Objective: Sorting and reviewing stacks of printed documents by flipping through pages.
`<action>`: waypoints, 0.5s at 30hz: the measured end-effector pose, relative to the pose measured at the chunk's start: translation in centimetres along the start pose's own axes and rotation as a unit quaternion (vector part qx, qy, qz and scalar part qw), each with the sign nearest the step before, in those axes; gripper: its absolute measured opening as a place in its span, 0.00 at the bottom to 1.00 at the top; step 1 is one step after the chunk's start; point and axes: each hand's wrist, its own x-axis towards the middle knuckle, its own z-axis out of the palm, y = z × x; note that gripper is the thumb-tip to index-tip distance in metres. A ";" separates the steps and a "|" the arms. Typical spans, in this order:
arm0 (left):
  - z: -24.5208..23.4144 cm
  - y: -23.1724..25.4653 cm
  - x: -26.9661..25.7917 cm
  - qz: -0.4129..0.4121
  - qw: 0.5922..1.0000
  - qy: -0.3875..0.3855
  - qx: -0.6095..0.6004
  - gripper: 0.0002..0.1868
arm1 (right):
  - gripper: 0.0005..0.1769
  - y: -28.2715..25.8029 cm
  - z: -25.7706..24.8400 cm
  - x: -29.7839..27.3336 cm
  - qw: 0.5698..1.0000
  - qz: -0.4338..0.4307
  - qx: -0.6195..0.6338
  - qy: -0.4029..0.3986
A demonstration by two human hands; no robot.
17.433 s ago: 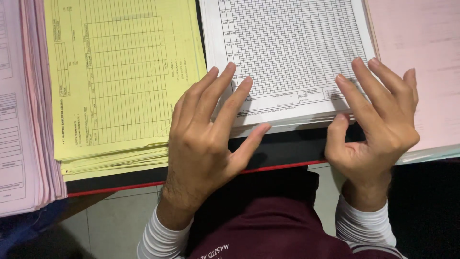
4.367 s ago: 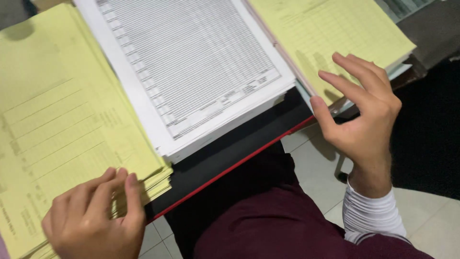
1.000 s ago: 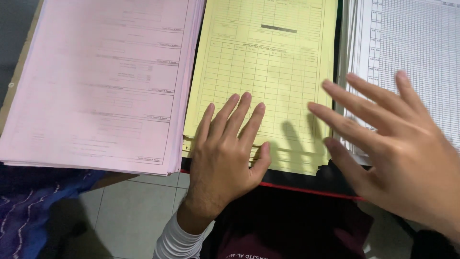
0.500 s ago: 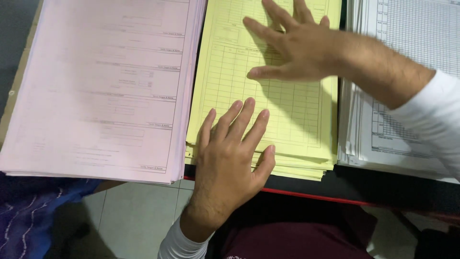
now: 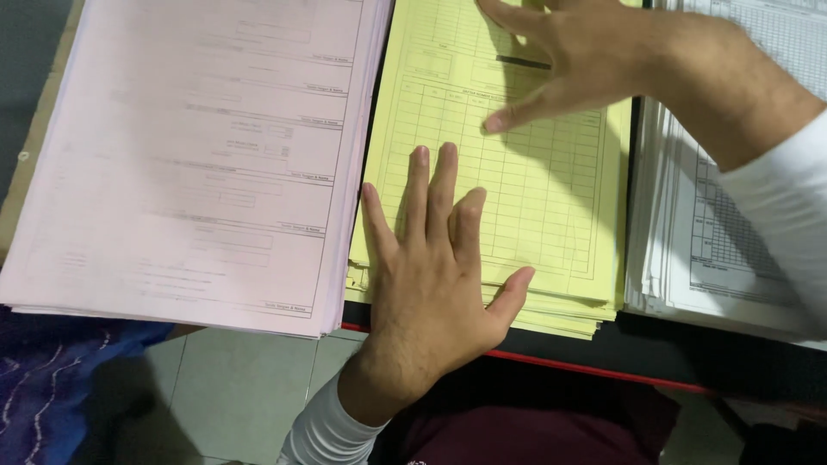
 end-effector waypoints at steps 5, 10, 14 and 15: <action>0.4 0.1 0.1 -0.019 0.994 -0.049 0.095 0.60 | 0.85 -1.4 1.4 -3.2 0.994 0.043 -0.017 -0.099; 0.0 0.2 0.1 -0.008 0.999 -0.013 0.036 0.56 | 1.01 -2.8 1.9 -4.9 0.981 0.044 -0.087 -0.166; 0.1 0.1 0.0 -0.010 0.999 -0.031 0.043 0.57 | 0.99 -4.7 0.0 -4.3 0.971 0.112 -0.058 -0.204; 0.2 0.1 -0.1 -0.011 0.998 -0.037 0.049 0.57 | 0.98 -4.7 -0.3 -3.9 0.975 0.115 -0.040 -0.186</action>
